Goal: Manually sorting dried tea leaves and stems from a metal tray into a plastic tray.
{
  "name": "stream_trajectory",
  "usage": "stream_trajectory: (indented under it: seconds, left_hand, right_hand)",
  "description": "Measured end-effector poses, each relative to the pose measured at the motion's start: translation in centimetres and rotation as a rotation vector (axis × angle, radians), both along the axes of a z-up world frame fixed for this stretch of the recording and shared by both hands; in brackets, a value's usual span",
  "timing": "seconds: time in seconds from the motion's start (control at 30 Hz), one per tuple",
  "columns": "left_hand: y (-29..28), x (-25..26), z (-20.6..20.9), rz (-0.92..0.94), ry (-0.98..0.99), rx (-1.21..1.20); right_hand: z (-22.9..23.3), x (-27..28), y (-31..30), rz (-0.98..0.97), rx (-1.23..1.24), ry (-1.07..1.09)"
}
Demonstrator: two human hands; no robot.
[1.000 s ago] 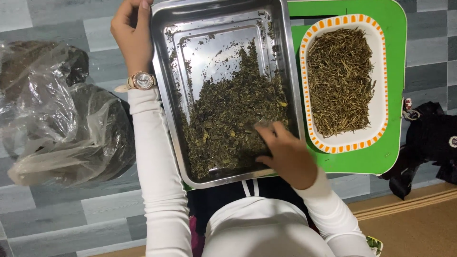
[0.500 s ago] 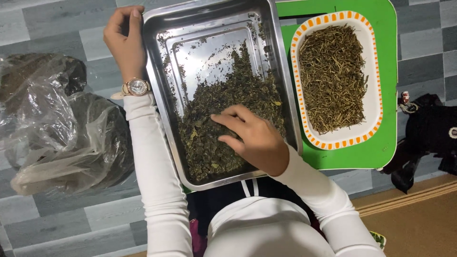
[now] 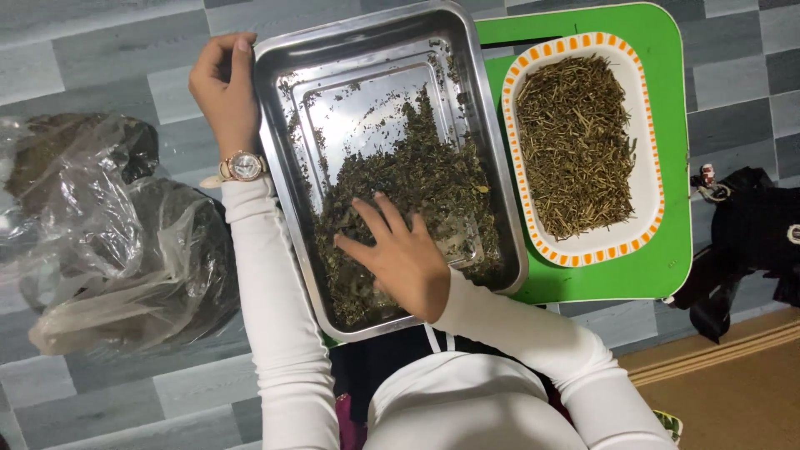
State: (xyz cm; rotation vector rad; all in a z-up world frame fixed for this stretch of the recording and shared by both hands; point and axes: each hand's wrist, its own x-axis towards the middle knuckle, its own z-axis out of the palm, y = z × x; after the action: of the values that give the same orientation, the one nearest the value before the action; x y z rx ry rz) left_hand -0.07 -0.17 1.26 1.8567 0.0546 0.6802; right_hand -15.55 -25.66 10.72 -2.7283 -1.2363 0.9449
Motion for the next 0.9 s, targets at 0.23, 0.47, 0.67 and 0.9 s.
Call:
stream_trajectory:
  seconds: [0.23, 0.47, 0.67, 0.9]
  left_hand:
    - [0.0, -0.2, 0.1, -0.009, -0.018, -0.004]
    - [0.2, 0.0, -0.2, -0.013, -0.027, -0.009]
    - [-0.1, -0.2, 0.0, 0.007, 0.008, -0.032]
    - [0.1, -0.1, -0.2, 0.002, -0.014, 0.005]
  right_hand:
    - [1.2, 2.2, -1.5, -0.244, 0.141, 0.019]
    - [1.7, 5.8, -7.6, -0.327, 0.536, -0.114]
    - [1.4, 6.2, -9.4, -0.299, 0.360, -0.239]
    - [-0.1, 4.9, -8.9, -0.198, 0.228, -0.049]
